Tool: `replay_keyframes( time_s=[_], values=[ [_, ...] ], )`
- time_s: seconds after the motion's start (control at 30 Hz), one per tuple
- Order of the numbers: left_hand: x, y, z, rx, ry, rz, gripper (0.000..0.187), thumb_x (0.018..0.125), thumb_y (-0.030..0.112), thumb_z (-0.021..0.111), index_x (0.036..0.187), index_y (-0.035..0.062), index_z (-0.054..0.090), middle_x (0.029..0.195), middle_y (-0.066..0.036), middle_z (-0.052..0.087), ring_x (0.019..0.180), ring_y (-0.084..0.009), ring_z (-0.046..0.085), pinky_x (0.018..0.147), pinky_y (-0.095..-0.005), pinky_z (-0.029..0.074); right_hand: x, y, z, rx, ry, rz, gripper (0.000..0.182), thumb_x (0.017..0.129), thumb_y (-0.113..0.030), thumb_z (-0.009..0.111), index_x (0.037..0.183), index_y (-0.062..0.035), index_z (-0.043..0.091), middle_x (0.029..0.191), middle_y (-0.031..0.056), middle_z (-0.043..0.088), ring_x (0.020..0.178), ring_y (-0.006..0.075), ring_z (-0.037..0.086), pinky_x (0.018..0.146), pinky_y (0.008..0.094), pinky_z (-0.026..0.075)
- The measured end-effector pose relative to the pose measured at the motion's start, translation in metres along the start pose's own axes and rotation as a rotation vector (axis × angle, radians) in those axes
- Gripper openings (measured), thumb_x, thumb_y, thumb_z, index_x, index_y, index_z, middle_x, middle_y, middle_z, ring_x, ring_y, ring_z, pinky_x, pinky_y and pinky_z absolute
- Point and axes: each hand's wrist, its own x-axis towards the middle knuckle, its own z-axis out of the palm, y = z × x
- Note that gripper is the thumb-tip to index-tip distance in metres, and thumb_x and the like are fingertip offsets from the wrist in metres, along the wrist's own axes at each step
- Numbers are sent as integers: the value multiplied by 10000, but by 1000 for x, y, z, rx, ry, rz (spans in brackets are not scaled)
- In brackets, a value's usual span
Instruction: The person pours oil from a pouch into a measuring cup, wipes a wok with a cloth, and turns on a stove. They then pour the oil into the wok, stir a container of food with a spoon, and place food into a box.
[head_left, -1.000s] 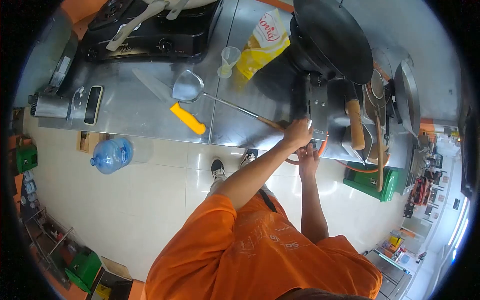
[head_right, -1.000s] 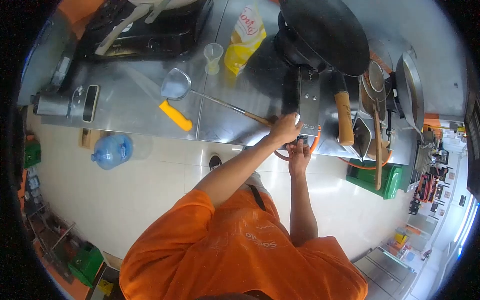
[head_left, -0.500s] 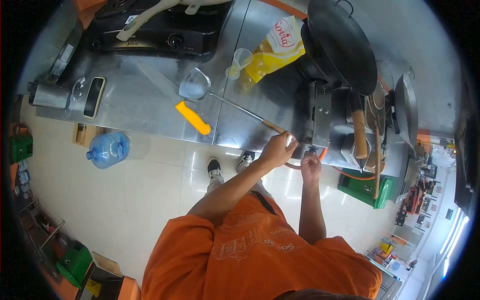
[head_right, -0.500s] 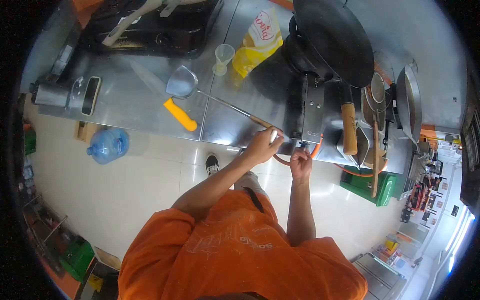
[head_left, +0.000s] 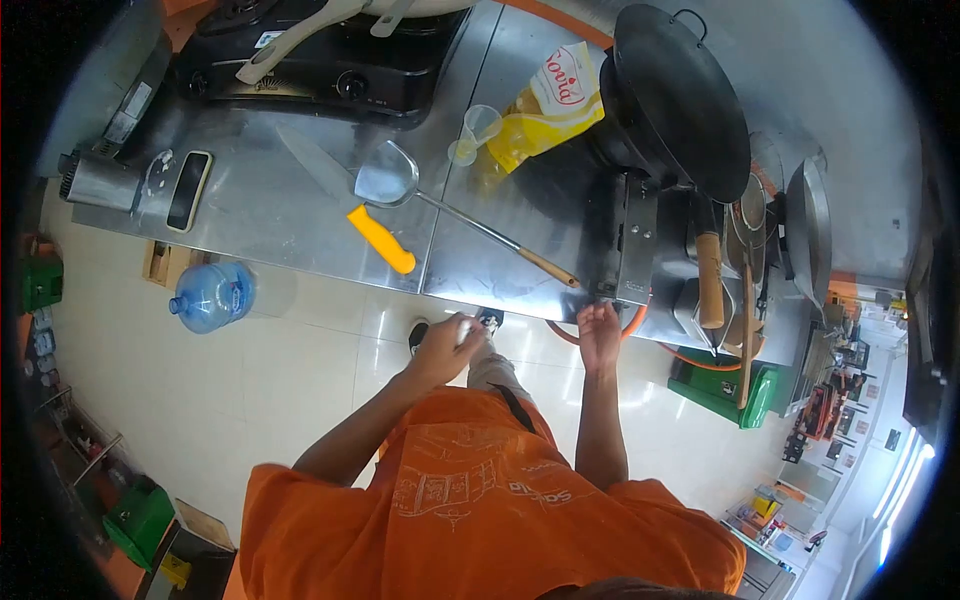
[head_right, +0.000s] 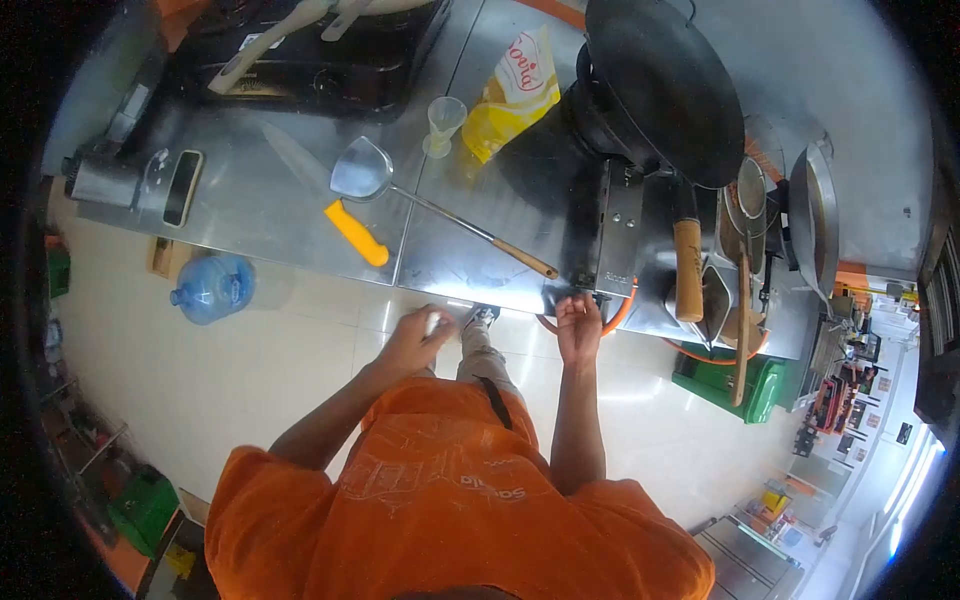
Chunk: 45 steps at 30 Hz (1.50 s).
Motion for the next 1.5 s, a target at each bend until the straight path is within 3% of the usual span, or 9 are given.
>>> replay_keyframes(
  time_s=[0.07, 0.1, 0.37, 0.53, 0.73, 0.93, 1.37, 1.47, 1.5],
  values=[
    [-22, 16, -27, -2, -24, -184, 257, 901, 228, 615, 1025, 2, 616, 796, -185, 656, 648, -240, 631, 639, -347, 492, -4, -1, 22, -38, -117, 110, 139, 962, -100, 526, 951, 13, 606, 849, 94, 635, 835, 174, 605, 772, 285, 497],
    [-31, 21, -39, -10, -48, -369, 262, 902, 231, 617, 1028, 2, 616, 781, -179, 653, 645, -226, 627, 631, -338, 493, -5, -5, 20, -101, 33, 76, 214, 986, -164, 493, 966, 17, 606, 818, 86, 601, 771, 162, 572, 734, 283, 478],
    [-69, -9, -60, 103, 77, -492, 252, 907, 223, 605, 1012, -6, 613, 590, -132, 582, 462, -153, 500, 472, -337, 380, -4, -18, -8, 524, -133, 269, 388, 1037, -282, 390, 937, 47, 570, 714, 46, 454, 648, 145, 412, 662, 290, 423],
    [-67, -10, -52, 70, 142, -362, 235, 904, 216, 609, 1010, 7, 620, 548, -131, 548, 455, -148, 491, 468, -333, 372, -10, -10, 2, 74, 17, 13, 273, 1026, -234, 452, 929, -11, 575, 784, 50, 538, 706, 144, 531, 706, 292, 476],
    [-71, -12, -56, 168, 59, -478, 232, 907, 216, 605, 1015, 13, 624, 551, -118, 539, 459, -155, 477, 482, -332, 379, -11, -8, 0, -425, 171, -214, 155, 989, -199, 544, 955, -50, 521, 850, 48, 575, 776, 154, 583, 739, 305, 511],
    [-79, -12, -55, 122, 59, -555, 235, 910, 222, 601, 1018, 14, 621, 561, -119, 554, 492, -169, 523, 499, -342, 405, -11, -3, -1, -856, 200, -398, 257, 959, -257, 605, 874, -44, 491, 777, 71, 574, 763, 164, 623, 732, 340, 564],
    [-123, -74, -58, 96, 172, -476, 234, 933, 227, 571, 1007, 9, 611, 650, -158, 629, 512, -214, 612, 521, -348, 470, -4, -16, -4, -416, 289, -49, 360, 1019, -381, 432, 906, -47, 505, 777, 50, 487, 782, 186, 500, 777, 365, 449],
    [-147, -113, -74, 133, 148, -841, 351, 956, 305, 501, 1072, -12, 596, 844, -232, 659, 753, -347, 668, 678, -438, 524, -1, -16, -13, -307, 228, 8, 374, 1004, -432, 436, 855, -100, 525, 757, 24, 518, 699, 172, 518, 703, 342, 468],
    [-176, -153, -75, 272, 150, -779, 328, 954, 268, 480, 1084, -13, 587, 869, -231, 657, 795, -364, 663, 690, -442, 529, -3, -16, -13, -304, 226, 10, 375, 1005, -428, 436, 848, -101, 529, 752, 20, 521, 701, 168, 520, 702, 339, 470]
  ],
)
